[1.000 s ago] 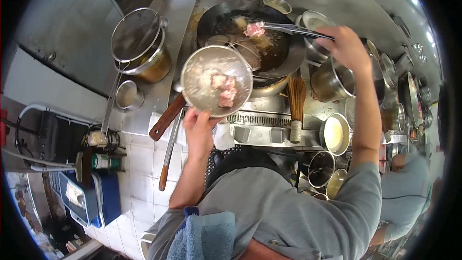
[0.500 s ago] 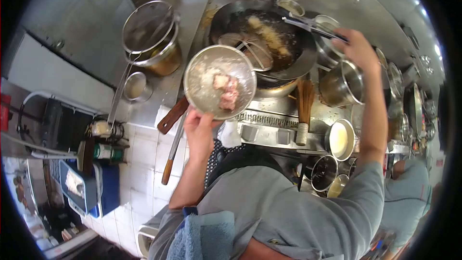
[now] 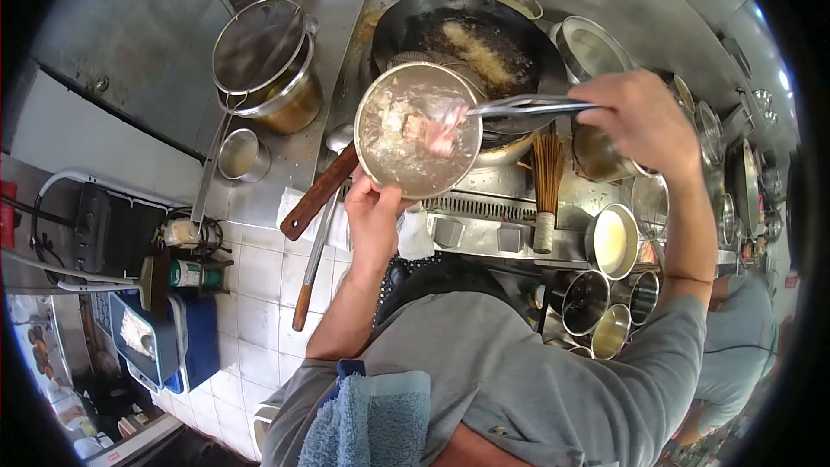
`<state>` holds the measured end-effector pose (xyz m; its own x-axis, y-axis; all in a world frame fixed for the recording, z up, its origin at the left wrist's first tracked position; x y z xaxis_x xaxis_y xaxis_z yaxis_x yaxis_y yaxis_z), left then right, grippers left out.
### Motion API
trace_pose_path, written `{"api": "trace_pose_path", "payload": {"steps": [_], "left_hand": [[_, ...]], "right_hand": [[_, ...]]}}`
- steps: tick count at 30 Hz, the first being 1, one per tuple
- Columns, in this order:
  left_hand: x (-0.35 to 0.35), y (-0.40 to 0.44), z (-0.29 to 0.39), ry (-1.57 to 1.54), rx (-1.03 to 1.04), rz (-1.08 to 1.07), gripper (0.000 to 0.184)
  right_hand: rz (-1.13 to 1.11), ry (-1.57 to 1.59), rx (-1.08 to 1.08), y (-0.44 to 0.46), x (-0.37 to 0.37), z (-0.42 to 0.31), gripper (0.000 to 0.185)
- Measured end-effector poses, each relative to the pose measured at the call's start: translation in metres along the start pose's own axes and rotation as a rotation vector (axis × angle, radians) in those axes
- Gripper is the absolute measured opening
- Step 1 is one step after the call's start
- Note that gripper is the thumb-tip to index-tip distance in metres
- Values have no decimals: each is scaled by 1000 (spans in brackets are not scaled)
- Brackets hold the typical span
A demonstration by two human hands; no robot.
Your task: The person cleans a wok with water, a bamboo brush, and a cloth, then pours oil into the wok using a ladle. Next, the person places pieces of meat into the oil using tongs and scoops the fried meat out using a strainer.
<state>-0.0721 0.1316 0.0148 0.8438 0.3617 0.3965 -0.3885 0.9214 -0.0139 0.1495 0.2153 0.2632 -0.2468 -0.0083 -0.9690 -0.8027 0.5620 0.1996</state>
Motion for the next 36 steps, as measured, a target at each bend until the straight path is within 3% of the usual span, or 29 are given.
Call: {"api": "trace_pose_path", "payload": {"steps": [5, 10, 13, 16, 20, 23, 26, 29, 32, 35, 36], "left_hand": [[2, 6, -9, -65, -137, -18, 10], [21, 15, -8, -97, -161, -70, 20], [23, 17, -10, -126, -152, -73, 21], [24, 19, -11, -156, -145, -82, 16], [24, 18, -1, -161, -156, -66, 8], [25, 17, -4, -166, -154, -74, 9], [22, 18, -1, -170, -160, -76, 10], [18, 18, -9, -180, -162, -74, 10], [15, 15, -4, -177, -162, -51, 9], [10, 7, 1, -167, -166, -37, 8], [7, 4, 2, -161, -166, -28, 7]], "right_hand": [[-1, 65, 310, -3, -27, 38, 20], [99, 137, 300, -1, -19, 51, 23], [83, 24, 115, 7, 5, 39, 24], [98, 126, 306, 6, -4, 49, 24], [61, 103, 221, 14, 3, 45, 23], [82, 78, 393, 10, -5, 55, 24], [77, 115, 252, 15, -4, 49, 25], [174, 216, 361, 13, -22, 48, 25], [129, 25, 592, 8, -27, 83, 26], [178, -66, 397, 6, -23, 130, 29], [137, -98, 451, 6, -15, 148, 29]]}}
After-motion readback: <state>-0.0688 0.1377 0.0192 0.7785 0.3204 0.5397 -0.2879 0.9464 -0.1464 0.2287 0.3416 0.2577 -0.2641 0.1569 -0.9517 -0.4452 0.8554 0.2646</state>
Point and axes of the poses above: each hand's wrist, its own y-axis towards the middle knuckle, its own x-axis out of the palm, z = x × y, the point moved 9 cm from there along y, towards the middle knuckle, and after that the axes turned 9 degrees about y, right-handed, at the moved point
